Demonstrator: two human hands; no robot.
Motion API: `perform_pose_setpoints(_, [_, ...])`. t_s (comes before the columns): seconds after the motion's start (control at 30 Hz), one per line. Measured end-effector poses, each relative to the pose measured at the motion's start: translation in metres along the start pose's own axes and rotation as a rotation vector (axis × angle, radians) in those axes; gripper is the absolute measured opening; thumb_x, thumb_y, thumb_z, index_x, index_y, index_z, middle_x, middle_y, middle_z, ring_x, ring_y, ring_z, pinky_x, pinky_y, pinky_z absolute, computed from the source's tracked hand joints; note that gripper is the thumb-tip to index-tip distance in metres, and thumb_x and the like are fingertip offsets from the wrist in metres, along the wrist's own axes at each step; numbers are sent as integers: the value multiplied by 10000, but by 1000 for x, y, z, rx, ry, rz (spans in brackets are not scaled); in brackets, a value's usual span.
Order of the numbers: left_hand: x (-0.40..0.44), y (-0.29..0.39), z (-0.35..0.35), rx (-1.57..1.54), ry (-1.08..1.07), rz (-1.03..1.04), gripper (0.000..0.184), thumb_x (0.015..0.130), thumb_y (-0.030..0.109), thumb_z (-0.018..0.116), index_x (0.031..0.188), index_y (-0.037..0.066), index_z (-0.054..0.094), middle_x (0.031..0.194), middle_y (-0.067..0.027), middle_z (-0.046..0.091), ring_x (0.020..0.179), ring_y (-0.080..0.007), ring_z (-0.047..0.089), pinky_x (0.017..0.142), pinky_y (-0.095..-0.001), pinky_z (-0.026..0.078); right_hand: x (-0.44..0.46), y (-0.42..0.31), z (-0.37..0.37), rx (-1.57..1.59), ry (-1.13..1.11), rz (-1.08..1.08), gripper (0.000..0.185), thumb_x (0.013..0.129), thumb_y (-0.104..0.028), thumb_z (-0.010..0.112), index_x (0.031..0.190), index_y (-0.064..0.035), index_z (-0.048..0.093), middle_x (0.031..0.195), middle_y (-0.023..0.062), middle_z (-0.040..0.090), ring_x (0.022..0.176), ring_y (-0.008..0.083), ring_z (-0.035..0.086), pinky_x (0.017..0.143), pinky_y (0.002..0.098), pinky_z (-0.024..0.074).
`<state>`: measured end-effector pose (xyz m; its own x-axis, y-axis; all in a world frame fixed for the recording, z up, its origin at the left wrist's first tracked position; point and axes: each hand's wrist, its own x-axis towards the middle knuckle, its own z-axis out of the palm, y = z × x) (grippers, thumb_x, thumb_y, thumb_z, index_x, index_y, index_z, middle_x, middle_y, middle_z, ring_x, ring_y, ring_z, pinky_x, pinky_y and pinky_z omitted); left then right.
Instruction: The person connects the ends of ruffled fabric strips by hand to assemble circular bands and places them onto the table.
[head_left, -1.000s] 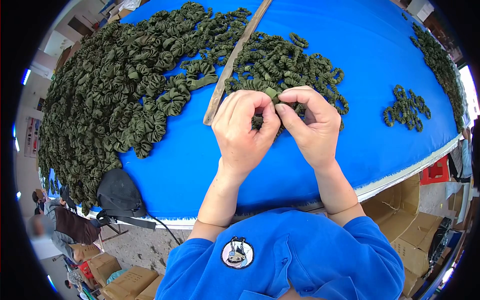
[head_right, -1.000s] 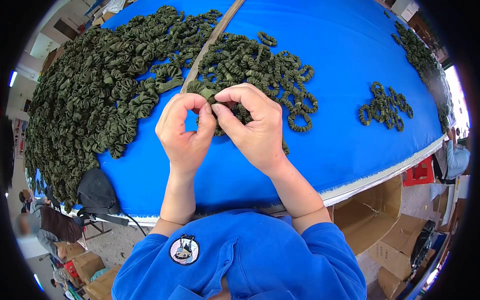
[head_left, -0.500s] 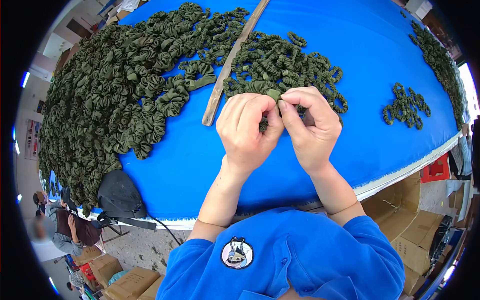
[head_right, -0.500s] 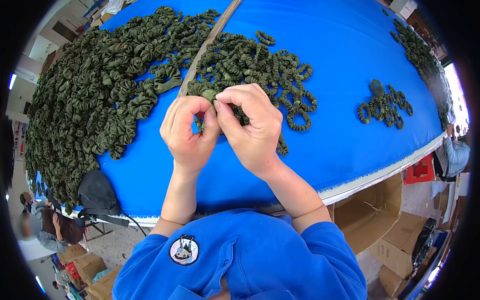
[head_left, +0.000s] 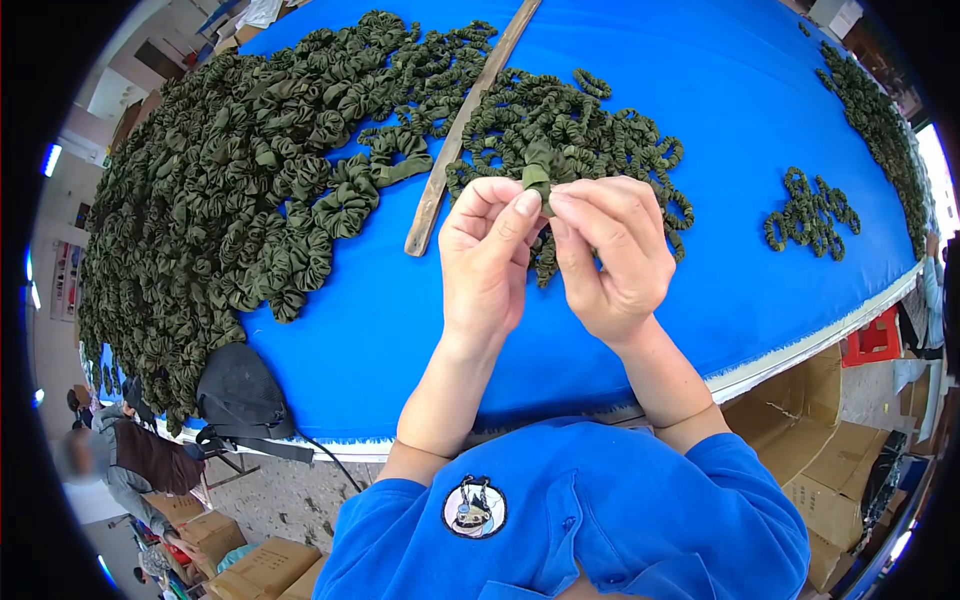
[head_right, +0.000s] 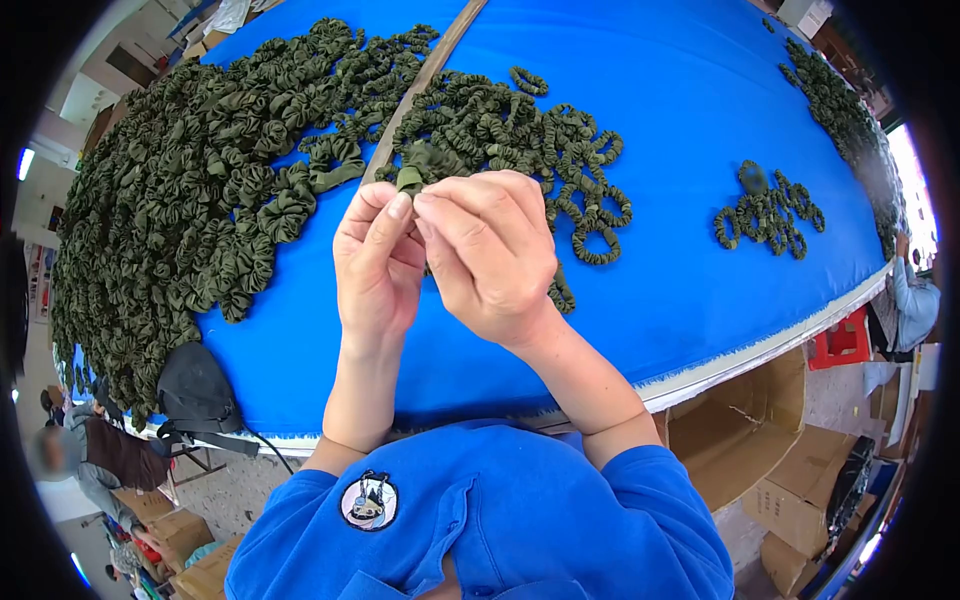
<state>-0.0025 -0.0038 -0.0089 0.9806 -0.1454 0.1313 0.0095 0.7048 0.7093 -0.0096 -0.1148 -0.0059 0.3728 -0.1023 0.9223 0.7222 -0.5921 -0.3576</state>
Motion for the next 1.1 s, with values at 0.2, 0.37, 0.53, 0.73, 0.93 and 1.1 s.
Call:
perform_pose_setpoints(0.2, [3, 1, -1, -63, 4, -44, 157, 833, -24, 588, 987, -2, 562, 924, -89, 627, 801, -96, 589, 741, -183, 471, 4, 1, -5, 95, -27, 192, 143, 678, 61, 653, 794, -23, 644, 838, 55, 614, 718, 169, 513, 635, 256, 439])
perform_pose_setpoints(0.37, [3, 1, -4, -24, -24, -40, 175, 825, -35, 590, 995, -5, 568, 928, -92, 631, 805, -100, 593, 743, -185, 474, 6, 4, -9, 114, -66, 244, 144, 670, 70, 651, 782, -17, 639, 801, 52, 607, 694, 162, 507, 620, 249, 431])
perform_pose_setpoints(0.53, [5, 0, -6, 29, -33, -27, 188, 813, -43, 600, 997, -7, 579, 911, -89, 633, 790, -99, 591, 735, -187, 476, 8, 7, -12, 106, -108, 222, 142, 665, 74, 650, 774, -16, 633, 790, 53, 604, 682, 158, 503, 605, 246, 427])
perform_pose_setpoints(0.73, [5, 5, -6, 122, -17, -3, 187, 798, -50, 612, 980, -9, 596, 887, -83, 632, 769, -95, 583, 721, -190, 479, 9, 8, -13, 82, -156, 175, 142, 663, 82, 651, 775, -4, 634, 814, 65, 615, 704, 162, 519, 603, 249, 430])
perform_pose_setpoints(0.93, [5, 6, -6, 143, -15, -4, 182, 789, -55, 617, 965, -10, 605, 867, -76, 627, 747, -93, 577, 696, -192, 485, 9, 10, -15, 76, -188, 145, 146, 655, 86, 651, 771, -1, 632, 815, 68, 619, 706, 169, 527, 607, 256, 434])
perform_pose_setpoints(1.1, [4, 8, -6, 198, -23, 17, 180, 788, -57, 617, 961, -11, 605, 851, -75, 625, 730, -95, 577, 675, -191, 488, 10, 12, -12, 51, -152, 75, 149, 650, 83, 641, 758, -18, 618, 775, 57, 602, 650, 171, 496, 561, 253, 425])
